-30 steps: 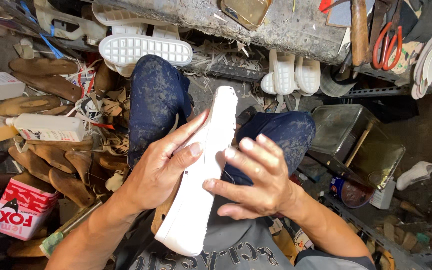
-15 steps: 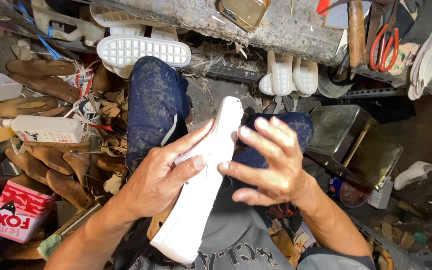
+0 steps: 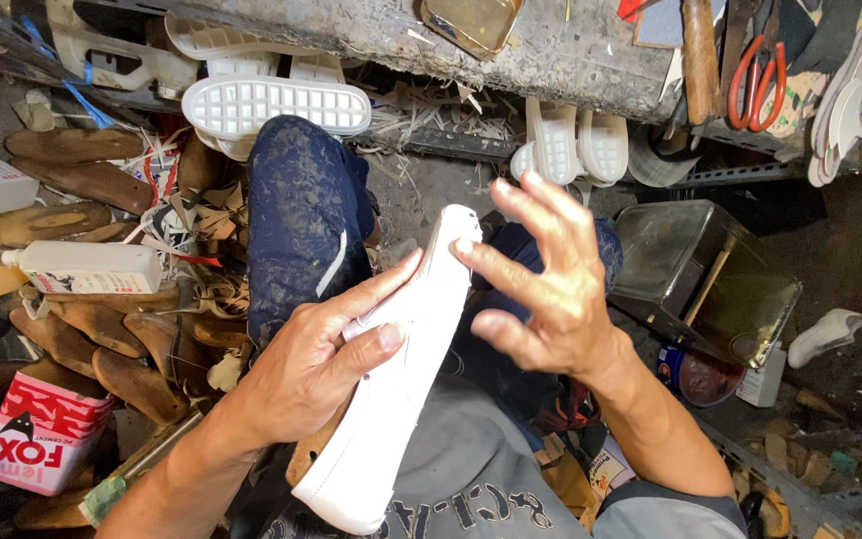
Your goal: The person sits on the floor and cleans a white shoe by hand, rubbing the upper and sole surfaces. They rotate the shoe to access different sides and then place it on a shelf with other shoes.
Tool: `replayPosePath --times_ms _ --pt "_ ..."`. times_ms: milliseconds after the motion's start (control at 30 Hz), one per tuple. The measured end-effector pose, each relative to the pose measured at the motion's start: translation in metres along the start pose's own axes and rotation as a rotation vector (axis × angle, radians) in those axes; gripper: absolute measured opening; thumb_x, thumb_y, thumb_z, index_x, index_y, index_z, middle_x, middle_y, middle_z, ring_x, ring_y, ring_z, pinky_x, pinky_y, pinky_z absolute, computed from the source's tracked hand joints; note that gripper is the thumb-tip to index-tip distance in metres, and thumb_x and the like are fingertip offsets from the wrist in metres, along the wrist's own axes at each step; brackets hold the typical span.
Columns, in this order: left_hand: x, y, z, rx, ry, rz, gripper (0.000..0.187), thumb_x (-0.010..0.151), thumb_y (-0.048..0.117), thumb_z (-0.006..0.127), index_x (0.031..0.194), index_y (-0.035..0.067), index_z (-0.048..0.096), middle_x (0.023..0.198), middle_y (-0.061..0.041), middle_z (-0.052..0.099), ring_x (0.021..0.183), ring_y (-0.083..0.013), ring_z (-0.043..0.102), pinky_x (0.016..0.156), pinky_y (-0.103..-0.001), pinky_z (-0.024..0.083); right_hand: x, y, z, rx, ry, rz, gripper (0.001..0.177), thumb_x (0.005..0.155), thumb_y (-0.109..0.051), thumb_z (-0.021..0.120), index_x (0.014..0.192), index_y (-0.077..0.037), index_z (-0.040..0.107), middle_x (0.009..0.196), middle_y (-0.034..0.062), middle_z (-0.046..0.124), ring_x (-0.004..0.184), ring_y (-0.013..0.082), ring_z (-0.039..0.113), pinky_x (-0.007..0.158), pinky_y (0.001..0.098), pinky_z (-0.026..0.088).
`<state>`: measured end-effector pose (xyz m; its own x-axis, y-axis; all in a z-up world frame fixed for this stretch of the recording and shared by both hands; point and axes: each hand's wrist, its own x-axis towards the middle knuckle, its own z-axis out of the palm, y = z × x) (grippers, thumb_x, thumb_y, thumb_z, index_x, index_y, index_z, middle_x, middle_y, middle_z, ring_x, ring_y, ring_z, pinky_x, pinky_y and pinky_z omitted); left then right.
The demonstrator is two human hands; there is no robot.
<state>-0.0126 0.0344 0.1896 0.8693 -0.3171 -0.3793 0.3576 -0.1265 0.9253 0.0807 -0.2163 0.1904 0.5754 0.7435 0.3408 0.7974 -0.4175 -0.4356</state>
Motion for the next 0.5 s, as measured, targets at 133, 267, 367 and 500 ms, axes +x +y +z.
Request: replayPosePath --times_ms 133,267,367,500 --pt "0.004 -0.014 0.003 -0.228 0.069 0.0 0.073 0.093 0.049 0.051 0.156 0.014 0.042 0.141 0.001 0.062 0.092 -0.0048 0.06 0.073 -0.02 0.05 -0.025 -0.013 0.025 -0.011 0.058 -0.192 0.05 0.104 -0.06 0.046 0.121 -0.024 0.075 0.148 0.0232 0.044 0.142 0.0422 0.038 0.12 0.0581 0.034" --pt "0.013 -0.025 -0.002 -0.342 0.191 0.091 0.064 0.098 0.035 0.051 0.154 0.006 0.04 0.16 -0.008 0.045 0.138 -0.0116 0.046 0.111 -0.027 0.039 -0.03 -0.016 0.038 -0.02 0.165 -0.294 0.045 0.109 -0.059 0.043 0.13 -0.03 0.07 0.149 0.0157 0.045 0.142 0.0329 0.04 0.124 0.0505 0.029" --pt "0.013 -0.032 0.003 -0.511 0.239 -0.027 0.06 0.095 0.036 0.054 0.146 0.006 0.047 0.129 -0.007 0.058 0.106 -0.0116 0.056 0.085 -0.027 0.047 -0.013 0.011 0.027 -0.052 0.214 -0.171 0.042 0.107 -0.041 0.042 0.126 -0.015 0.069 0.144 0.0218 0.047 0.136 0.0402 0.046 0.12 0.0573 0.034" --pt "0.022 -0.035 -0.003 -0.838 0.197 -0.031 0.073 0.086 0.036 0.062 0.149 0.001 0.046 0.128 -0.011 0.065 0.1 -0.0196 0.064 0.081 -0.032 0.052 0.041 0.069 0.019 -0.275 0.177 0.2 0.062 0.117 -0.029 0.058 0.163 -0.006 0.023 0.15 0.0196 0.063 0.147 0.0317 0.048 0.12 0.0473 0.039"
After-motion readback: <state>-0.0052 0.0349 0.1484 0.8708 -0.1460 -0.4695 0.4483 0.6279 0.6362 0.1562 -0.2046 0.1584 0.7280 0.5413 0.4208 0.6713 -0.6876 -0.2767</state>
